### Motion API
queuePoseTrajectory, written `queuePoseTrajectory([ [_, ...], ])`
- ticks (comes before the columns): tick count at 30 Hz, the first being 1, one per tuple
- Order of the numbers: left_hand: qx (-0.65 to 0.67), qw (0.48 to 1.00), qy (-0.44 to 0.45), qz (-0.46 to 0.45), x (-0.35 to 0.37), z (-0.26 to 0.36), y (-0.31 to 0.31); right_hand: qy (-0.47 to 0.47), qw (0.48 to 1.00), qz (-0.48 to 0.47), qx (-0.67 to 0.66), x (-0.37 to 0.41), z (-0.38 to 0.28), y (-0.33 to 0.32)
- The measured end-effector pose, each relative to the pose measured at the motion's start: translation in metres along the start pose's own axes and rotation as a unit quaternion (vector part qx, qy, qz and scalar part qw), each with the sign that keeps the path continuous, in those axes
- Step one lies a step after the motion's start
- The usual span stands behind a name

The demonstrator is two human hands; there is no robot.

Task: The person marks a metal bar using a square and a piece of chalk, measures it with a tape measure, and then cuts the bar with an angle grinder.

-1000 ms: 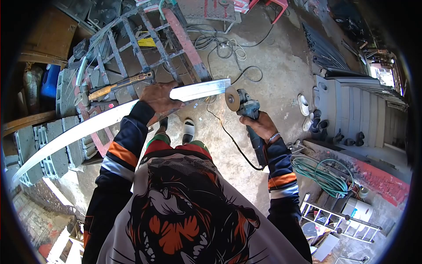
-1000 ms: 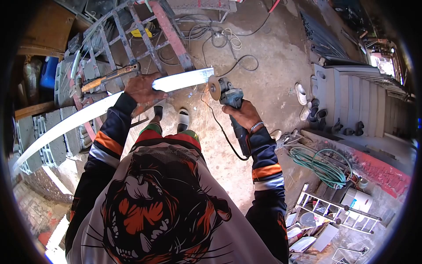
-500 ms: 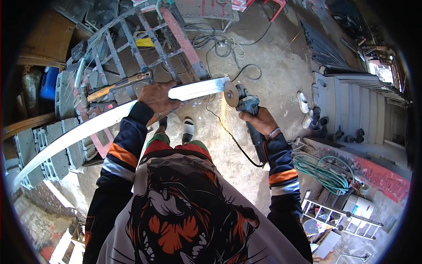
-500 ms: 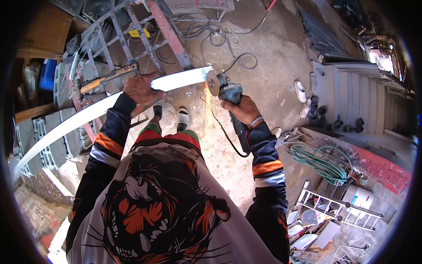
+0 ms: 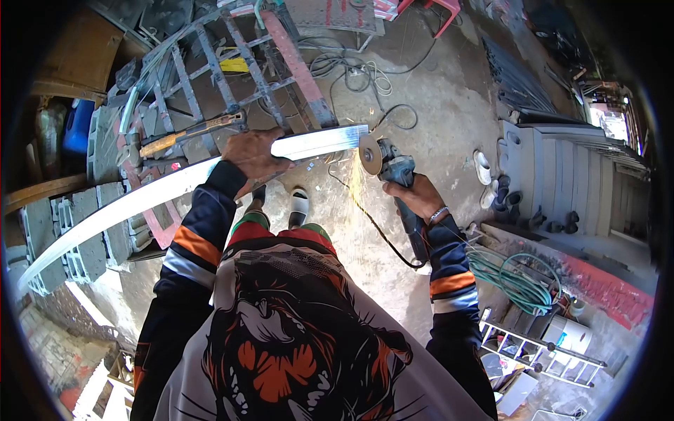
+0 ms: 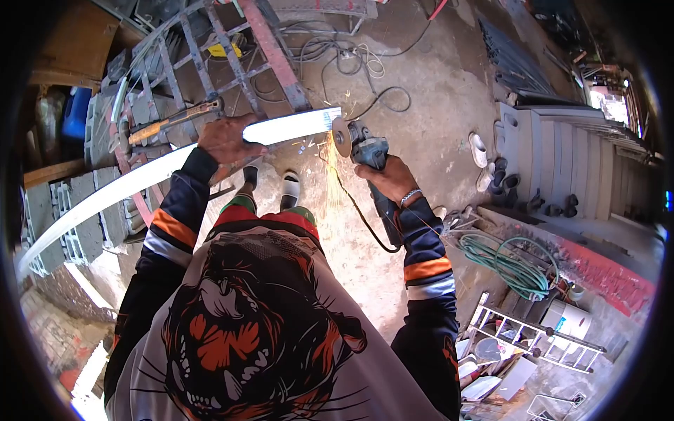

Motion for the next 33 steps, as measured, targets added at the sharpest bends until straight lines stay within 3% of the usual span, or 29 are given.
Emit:
queuePoseTrajectory([
  [6,0.006,1.0,-0.003,-0.01,0.0,0.001,-0.001,0.039,0.999,0.005,0.035,0.008,-0.011,0.0],
  [13,-0.004,0.999,0.016,0.031,0.001,0.001,0.002,0.003,0.999,0.01,0.04,0.004,-0.008,-0.003],
  [18,-0.005,1.0,-0.004,0.012,0.002,0.004,0.0,0.042,0.999,-0.002,0.017,0.003,-0.014,-0.005],
  [24,-0.005,1.0,-0.001,0.02,0.002,0.003,0.001,0.005,1.0,0.007,-0.011,0.0,-0.015,-0.005],
  [31,-0.017,1.0,-0.011,0.008,0.001,0.002,0.002,0.025,1.0,0.007,-0.007,-0.002,-0.017,-0.006],
  [33,-0.011,1.0,-0.01,0.007,0.001,0.003,0.001,0.003,0.998,-0.016,-0.061,-0.001,-0.012,-0.004],
])
Point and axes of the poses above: each hand's wrist, its own x-axis away from the middle knuckle, its own y-axis out of the palm, z = x × y, the point moved 2 cm from there along -x, towards the middle knuckle, and after that the axes turned 7 degrees about -z, right-handed, at the moved point
